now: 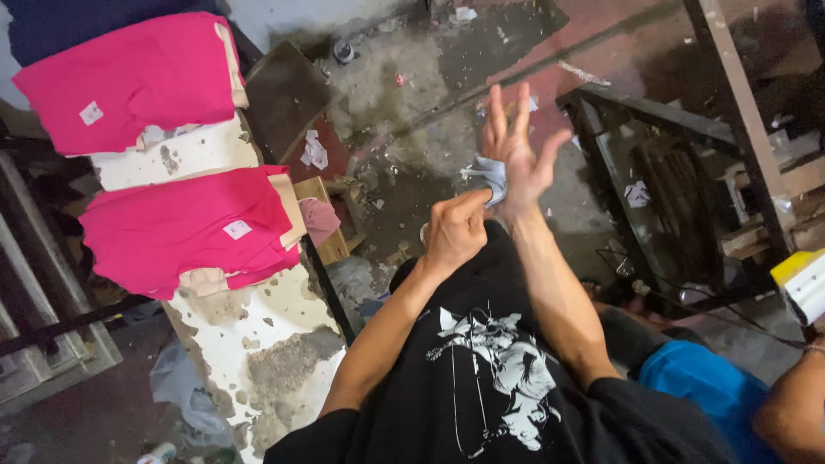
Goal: The person positions a screen printing frame over a blue fabric on a table. They use a wrench to tighten a clamp on the frame, then use a squeegee to spread white ink across the screen mesh.
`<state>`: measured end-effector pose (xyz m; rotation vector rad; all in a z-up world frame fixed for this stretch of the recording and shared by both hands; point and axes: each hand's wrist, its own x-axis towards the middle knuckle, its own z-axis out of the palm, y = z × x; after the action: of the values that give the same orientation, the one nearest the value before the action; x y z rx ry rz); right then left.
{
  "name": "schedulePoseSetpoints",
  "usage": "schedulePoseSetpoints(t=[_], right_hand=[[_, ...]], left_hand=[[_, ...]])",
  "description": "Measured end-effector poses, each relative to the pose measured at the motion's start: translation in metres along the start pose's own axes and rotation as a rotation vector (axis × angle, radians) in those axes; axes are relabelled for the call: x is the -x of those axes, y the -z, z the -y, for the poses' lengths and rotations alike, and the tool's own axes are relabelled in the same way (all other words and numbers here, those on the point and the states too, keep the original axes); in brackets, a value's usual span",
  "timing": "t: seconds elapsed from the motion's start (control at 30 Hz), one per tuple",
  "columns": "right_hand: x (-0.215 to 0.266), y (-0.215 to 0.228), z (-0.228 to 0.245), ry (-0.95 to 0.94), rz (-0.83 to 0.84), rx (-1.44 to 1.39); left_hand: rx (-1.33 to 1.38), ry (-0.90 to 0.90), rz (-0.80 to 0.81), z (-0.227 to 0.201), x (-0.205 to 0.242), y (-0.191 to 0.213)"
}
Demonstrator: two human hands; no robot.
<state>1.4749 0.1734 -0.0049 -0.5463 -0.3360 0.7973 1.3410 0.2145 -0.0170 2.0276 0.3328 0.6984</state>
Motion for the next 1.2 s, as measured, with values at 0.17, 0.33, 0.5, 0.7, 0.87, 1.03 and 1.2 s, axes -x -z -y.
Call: schedulePoseSetpoints(t=[0.17, 0.33, 0.5, 0.7, 0.87, 1.03, 1.2], right_hand=[[-0.017, 0.085, -0.015, -0.257, -0.298, 0.267], [0.017, 0.067, 0.004, -0.553, -0.579, 0.255], [0.058, 0.175, 0.017, -0.283, -0.726, 0.562], [0.112, 0.288, 0.120, 0.309, -1.509, 0.392], [0.153, 0.367, 0.230, 0.823, -1.865, 0.084], [0.143, 0.420, 0.262, 1.017, -1.902, -0.225], [0.125, 0.462, 0.216, 0.753, -2.261, 0.085]], left_hand=[[0.311, 0.374, 0.119, 0.065, -0.021, -0.003], [0.543, 0.485, 0.456, 0.083, -0.059, -0.014], [0.331, 0.616, 0.732, 0.098, -0.091, -0.085], [0.340, 0.724, 1.077, 0.144, -0.128, -0.195], [0.277, 0.883, 1.215, 0.197, -0.185, -0.239], [0.248, 1.157, 1.094, 0.271, -0.251, -0.273], [0.292, 1.218, 0.883, 0.307, -0.312, -0.292]])
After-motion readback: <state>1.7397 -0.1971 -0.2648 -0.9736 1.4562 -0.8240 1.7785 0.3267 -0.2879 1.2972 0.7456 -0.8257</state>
